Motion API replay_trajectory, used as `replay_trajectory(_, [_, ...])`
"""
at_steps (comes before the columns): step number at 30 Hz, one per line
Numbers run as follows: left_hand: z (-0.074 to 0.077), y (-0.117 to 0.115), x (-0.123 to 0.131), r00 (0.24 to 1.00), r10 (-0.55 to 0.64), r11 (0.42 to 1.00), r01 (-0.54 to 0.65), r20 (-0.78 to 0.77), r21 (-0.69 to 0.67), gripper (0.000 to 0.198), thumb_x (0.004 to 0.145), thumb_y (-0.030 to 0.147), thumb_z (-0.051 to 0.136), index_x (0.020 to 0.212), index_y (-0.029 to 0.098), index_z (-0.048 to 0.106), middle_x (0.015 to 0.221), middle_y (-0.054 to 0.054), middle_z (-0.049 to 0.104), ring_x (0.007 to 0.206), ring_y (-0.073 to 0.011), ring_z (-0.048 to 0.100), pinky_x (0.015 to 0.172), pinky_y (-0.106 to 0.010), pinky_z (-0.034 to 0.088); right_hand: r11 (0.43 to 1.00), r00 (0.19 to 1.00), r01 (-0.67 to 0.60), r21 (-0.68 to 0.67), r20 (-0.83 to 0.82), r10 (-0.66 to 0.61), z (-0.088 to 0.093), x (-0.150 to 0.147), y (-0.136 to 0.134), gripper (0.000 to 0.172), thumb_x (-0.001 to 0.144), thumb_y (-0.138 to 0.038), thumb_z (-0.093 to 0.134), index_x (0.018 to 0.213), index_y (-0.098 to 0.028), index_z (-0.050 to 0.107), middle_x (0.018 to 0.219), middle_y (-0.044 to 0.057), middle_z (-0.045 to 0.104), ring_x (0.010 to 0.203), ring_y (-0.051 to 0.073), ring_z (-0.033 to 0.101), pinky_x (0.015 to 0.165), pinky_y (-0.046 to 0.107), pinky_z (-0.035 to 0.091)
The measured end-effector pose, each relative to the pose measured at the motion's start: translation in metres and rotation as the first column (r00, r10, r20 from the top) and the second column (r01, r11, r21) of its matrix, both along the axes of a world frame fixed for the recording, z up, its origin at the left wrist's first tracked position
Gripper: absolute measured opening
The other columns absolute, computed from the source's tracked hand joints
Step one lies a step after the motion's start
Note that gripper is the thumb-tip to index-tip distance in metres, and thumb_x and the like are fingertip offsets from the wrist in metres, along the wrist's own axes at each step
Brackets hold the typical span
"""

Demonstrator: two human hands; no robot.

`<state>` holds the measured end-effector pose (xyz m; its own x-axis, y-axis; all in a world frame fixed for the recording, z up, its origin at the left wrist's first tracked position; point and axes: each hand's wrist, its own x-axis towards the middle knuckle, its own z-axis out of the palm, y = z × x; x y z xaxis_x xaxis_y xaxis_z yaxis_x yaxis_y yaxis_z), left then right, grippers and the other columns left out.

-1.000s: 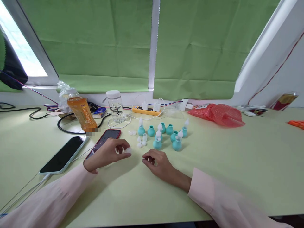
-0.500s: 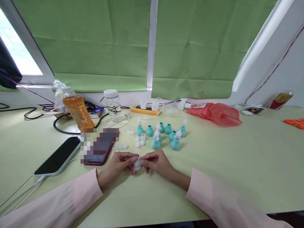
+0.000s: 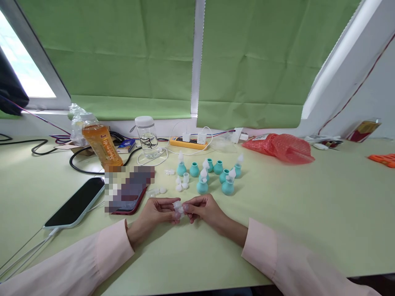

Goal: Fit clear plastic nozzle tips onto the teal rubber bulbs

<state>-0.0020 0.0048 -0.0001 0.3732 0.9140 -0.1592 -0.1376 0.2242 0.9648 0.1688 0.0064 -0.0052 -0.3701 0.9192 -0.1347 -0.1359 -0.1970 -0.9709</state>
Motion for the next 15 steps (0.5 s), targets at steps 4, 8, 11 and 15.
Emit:
replay_trajectory(4, [0.0001, 0.0001, -0.0008, 0.999, -0.021, 0.999, 0.022, 0.03, -0.031, 0.055, 0.047, 0.021, 0.076, 0.096, 0.005, 0.058, 0.065, -0.007, 0.065, 0.055, -0.0153, 0.059, 0.056, -0.028, 0.048, 0.999, 1.0, -0.023, -0.034, -0.021, 0.022, -0.0003, 0.0026, 0.002, 0.018, 0.057, -0.027, 0.07, 0.068, -0.013, 0.067, 0.055, 0.0, 0.057, 0.046, 0.005, 0.048, 0.043, 0.018, 0.041])
replay_trajectory(8, [0.0002, 0.0003, -0.0002, 1.0, 0.001, 1.0, -0.001, 0.025, -0.016, 0.053, 0.046, 0.021, 0.076, 0.095, 0.006, 0.06, 0.062, -0.005, 0.064, 0.05, -0.0136, 0.058, 0.053, -0.027, 0.047, 0.998, 0.999, -0.037, -0.043, -0.025, 0.036, -0.0003, 0.0028, 0.0024, 0.019, 0.058, -0.027, 0.07, 0.069, -0.012, 0.068, 0.055, 0.0, 0.057, 0.046, 0.005, 0.048, 0.043, 0.018, 0.041])
replay_trajectory(11, [0.0015, -0.0004, 0.0005, 1.0, 0.013, 1.0, -0.012, 0.015, -0.015, 0.053, 0.046, 0.02, 0.076, 0.094, 0.006, 0.06, 0.059, -0.004, 0.063, 0.048, -0.0125, 0.057, 0.052, -0.026, 0.046, 0.998, 0.999, -0.044, -0.042, -0.011, 0.044, 0.0, 0.0025, 0.0029, 0.019, 0.057, -0.027, 0.07, 0.069, -0.012, 0.068, 0.055, 0.001, 0.057, 0.045, 0.005, 0.048, 0.043, 0.019, 0.04])
replay_trajectory(15, [0.0036, -0.0016, 0.0013, 1.0, 0.024, 1.0, -0.024, 0.002, -0.011, 0.052, 0.046, 0.019, 0.076, 0.093, 0.005, 0.06, 0.057, -0.003, 0.062, 0.048, -0.0118, 0.056, 0.051, -0.025, 0.045, 0.996, 0.997, -0.075, -0.042, -0.001, 0.075, 0.0004, 0.0023, 0.0038, 0.019, 0.057, -0.027, 0.07, 0.069, -0.013, 0.069, 0.058, 0.001, 0.058, 0.046, 0.005, 0.048, 0.045, 0.019, 0.041])
